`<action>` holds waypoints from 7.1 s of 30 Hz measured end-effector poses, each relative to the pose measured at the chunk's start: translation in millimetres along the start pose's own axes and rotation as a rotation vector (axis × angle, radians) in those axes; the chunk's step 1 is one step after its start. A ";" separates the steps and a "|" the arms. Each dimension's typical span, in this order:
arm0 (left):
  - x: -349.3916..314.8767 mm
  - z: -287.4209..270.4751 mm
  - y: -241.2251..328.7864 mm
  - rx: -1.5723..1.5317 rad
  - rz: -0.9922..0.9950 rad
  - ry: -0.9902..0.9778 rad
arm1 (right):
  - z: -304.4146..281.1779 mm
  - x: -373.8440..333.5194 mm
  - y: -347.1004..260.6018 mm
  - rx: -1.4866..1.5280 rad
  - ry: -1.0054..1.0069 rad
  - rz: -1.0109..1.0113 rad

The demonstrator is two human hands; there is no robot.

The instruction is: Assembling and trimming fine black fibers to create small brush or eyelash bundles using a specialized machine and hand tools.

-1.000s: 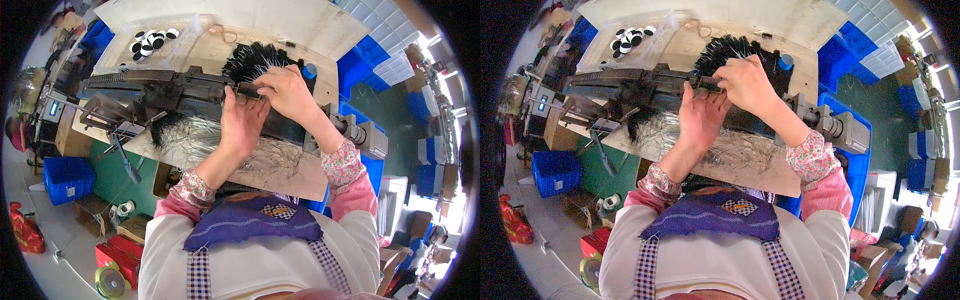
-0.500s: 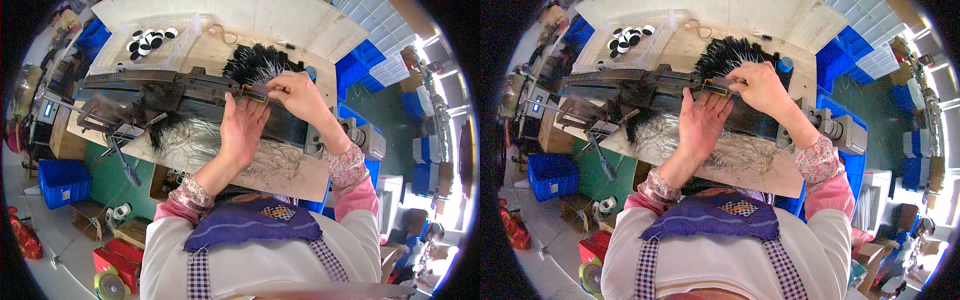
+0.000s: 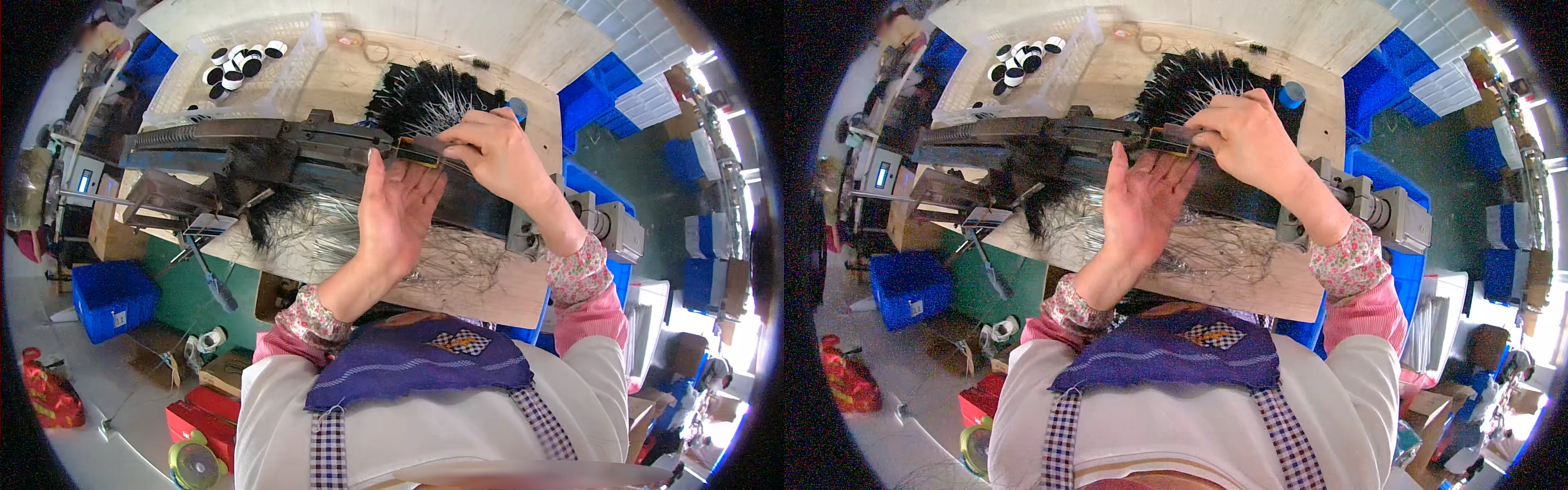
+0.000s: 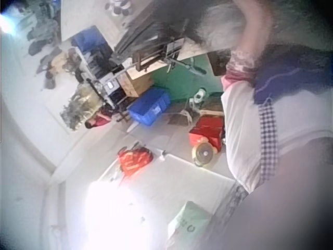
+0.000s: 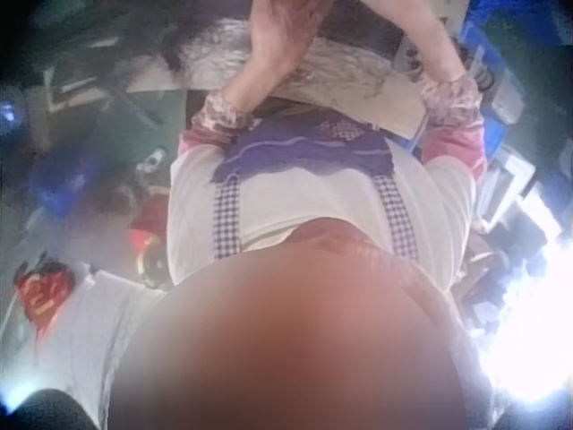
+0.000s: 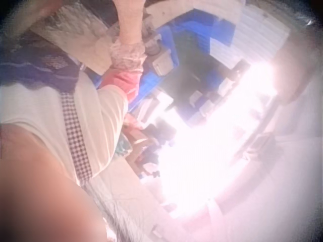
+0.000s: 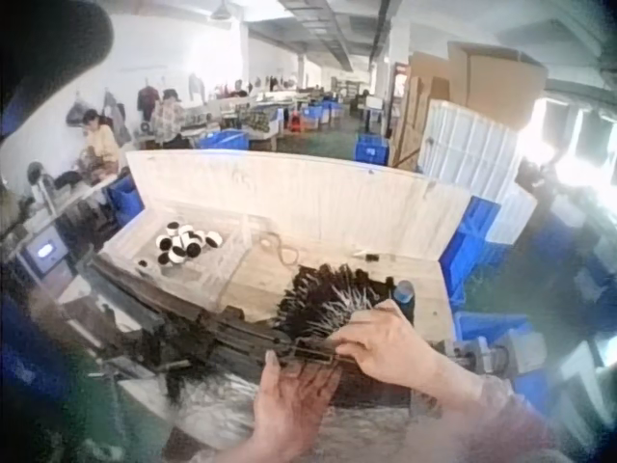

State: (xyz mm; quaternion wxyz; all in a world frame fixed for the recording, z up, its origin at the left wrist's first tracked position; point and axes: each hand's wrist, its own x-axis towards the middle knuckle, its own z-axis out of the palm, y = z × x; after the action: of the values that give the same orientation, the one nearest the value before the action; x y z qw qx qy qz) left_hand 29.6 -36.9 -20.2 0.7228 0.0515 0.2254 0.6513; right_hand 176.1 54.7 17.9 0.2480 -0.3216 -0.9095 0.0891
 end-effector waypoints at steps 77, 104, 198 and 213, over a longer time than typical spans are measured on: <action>-183.8 -248.5 210.7 2.111 0.444 1.630 | 23.3 -233.5 -38.9 0.289 0.187 0.449; -59.1 -0.2 -18.5 0.335 -0.134 -0.054 | -8.4 -48.6 -15.6 -0.121 -0.049 0.036; -52.2 -100.4 60.6 0.735 0.761 0.338 | 74.5 -111.0 -13.3 -0.168 -0.071 0.295; 22.3 -13.5 -26.0 0.612 -0.017 0.097 | -29.2 -124.7 -38.2 0.106 -0.369 0.296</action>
State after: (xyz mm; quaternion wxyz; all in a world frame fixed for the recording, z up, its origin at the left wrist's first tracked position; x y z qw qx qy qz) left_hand 49.3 -22.1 -47.6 0.6676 0.2334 0.4458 0.5487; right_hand 253.8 -53.3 6.2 0.0783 -0.4162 -0.8764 0.2292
